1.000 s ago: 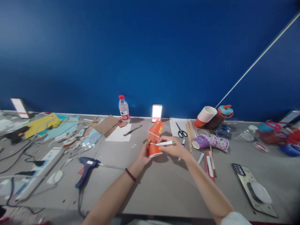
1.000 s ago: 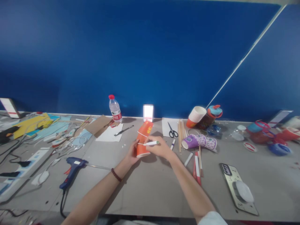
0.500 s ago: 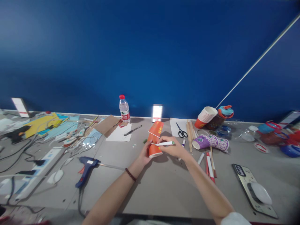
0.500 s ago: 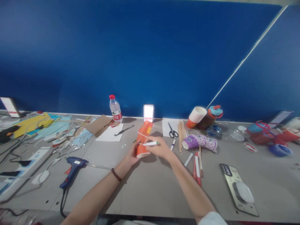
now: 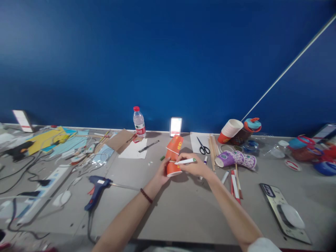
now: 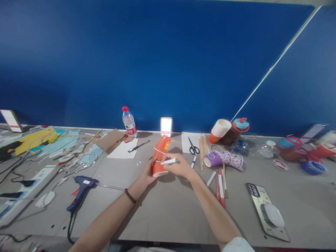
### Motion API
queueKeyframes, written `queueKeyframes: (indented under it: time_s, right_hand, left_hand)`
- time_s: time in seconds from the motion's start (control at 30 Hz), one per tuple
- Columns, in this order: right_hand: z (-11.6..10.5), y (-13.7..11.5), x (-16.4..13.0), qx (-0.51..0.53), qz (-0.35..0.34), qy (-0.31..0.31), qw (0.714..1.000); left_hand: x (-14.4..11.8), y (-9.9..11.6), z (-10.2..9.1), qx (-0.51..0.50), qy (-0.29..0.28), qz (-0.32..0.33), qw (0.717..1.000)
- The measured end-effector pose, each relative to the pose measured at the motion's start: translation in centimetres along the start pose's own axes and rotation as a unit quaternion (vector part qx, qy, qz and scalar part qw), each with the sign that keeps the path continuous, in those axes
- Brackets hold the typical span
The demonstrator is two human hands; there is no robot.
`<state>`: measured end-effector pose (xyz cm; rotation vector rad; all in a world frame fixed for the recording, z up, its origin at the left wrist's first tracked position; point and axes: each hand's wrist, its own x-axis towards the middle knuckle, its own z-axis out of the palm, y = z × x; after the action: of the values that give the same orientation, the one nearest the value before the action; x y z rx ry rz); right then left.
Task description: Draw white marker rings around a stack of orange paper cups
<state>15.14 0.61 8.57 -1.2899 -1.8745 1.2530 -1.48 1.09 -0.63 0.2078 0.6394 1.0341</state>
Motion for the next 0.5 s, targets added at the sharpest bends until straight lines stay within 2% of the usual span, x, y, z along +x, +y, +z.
queueKeyframes:
  time_s: [0.5]
  right_hand:
    - [-0.31,-0.09,-0.03,-0.005,0.017,-0.012,1.0]
  left_hand:
    - [0.35,-0.11,-0.57,-0.004,-0.022,-0.004,1.0]
